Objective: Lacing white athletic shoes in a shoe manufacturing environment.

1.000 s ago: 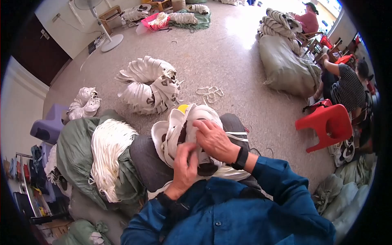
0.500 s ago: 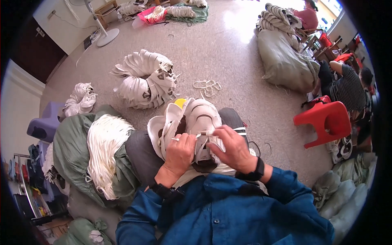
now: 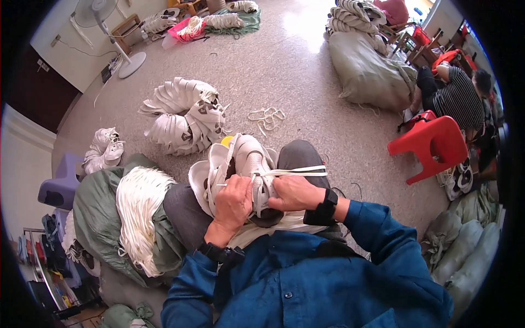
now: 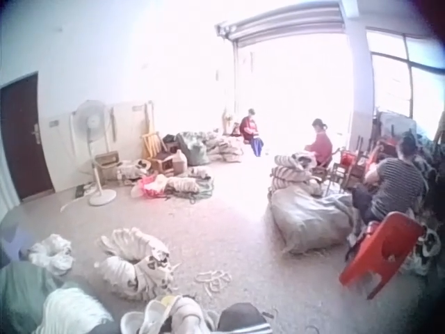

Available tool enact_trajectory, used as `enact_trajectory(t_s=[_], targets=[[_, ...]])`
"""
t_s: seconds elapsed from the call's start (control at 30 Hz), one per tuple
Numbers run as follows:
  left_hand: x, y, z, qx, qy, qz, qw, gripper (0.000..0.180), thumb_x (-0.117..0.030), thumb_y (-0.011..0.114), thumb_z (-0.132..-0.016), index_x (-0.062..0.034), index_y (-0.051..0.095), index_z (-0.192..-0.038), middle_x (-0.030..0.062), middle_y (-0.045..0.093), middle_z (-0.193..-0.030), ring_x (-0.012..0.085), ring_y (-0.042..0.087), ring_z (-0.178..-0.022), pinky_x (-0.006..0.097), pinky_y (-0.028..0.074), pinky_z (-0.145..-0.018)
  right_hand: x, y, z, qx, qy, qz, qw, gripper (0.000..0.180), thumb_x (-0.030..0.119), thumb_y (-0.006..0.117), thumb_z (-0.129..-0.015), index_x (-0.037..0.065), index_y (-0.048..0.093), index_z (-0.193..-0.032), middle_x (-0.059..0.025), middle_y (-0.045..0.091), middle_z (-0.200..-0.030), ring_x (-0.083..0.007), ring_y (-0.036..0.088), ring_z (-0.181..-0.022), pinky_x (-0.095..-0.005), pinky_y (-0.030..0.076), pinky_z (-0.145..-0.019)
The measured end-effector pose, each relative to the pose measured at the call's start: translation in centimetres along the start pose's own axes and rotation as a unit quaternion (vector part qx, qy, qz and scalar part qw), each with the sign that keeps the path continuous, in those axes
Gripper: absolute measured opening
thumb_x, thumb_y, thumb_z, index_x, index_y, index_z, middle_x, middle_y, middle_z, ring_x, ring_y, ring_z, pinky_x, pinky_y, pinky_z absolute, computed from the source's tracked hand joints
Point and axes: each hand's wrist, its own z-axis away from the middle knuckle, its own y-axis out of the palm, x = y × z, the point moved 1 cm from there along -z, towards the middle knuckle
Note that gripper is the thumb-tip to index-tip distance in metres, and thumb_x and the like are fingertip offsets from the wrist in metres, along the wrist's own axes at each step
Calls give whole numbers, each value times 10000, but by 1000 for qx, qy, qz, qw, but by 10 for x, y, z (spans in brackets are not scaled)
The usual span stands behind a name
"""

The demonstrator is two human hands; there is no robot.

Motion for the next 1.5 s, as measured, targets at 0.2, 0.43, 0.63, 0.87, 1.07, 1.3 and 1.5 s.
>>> enact_trajectory(t_s=[0.2,0.43,0.63,0.87,1.07,1.3,1.5], targets=[[-17,-45,0,60,-160,344,923,101,-55,562,-980,-32,653,-939,43,642,-835,168,629,-737,304,494,-647,2,25,15,-83,30,-81,993,468,354,555,-842,-105,585,-929,-327,645,-937,-488,647,-846,-532,529,-760],[-82,-198,-25,-89,66,577,809,195,-221,617,-985,-56,575,-891,122,631,-819,232,663,-714,412,583,-655,10,-1,22,-78,36,-12,996,433,363,613,-870,-62,570,-940,-275,642,-919,-428,659,-813,-485,538,-705],[-107,-190,-36,22,118,486,866,225,-166,538,-1021,-44,580,-836,112,621,-808,226,617,-610,390,573,-643,42,-12,-7,-243,-164,-88,952,215,227,628,-923,23,558,-919,-173,606,-829,-377,645,-755,-443,526,-657],[-65,-132,-18,23,-123,217,968,135,-5,557,-970,16,657,-1057,71,603,-794,108,551,-608,240,455,-545,-22,-50,-2,-369,-20,-389,844,182,128,515,-1012,27,660,-967,-15,580,-704,-116,544,-611,-276,432,-547],[-1,-13,11,45,-154,224,961,162,-25,527,-995,7,665,-1075,52,592,-804,109,560,-610,255,469,-535,-51,-52,30,-377,49,-471,796,269,191,462,-1060,37,662,-968,29,563,-703,-33,491,-580,-202,395,-506],[1,9,-2,-83,-91,86,989,147,10,602,-895,12,677,-1022,146,615,-879,333,631,-776,399,498,-704,-71,-28,49,-369,101,-532,755,267,217,470,-1054,30,647,-980,-11,615,-734,-62,541,-596,-222,452,-535],[-3,9,-7,-87,-195,177,961,108,-16,627,-896,25,673,-985,97,614,-830,148,580,-656,294,471,-599,-73,-18,55,-290,109,-230,923,232,48,552,-955,0,589,-1179,-84,645,-1033,-148,630,-809,-287,525,-714]])
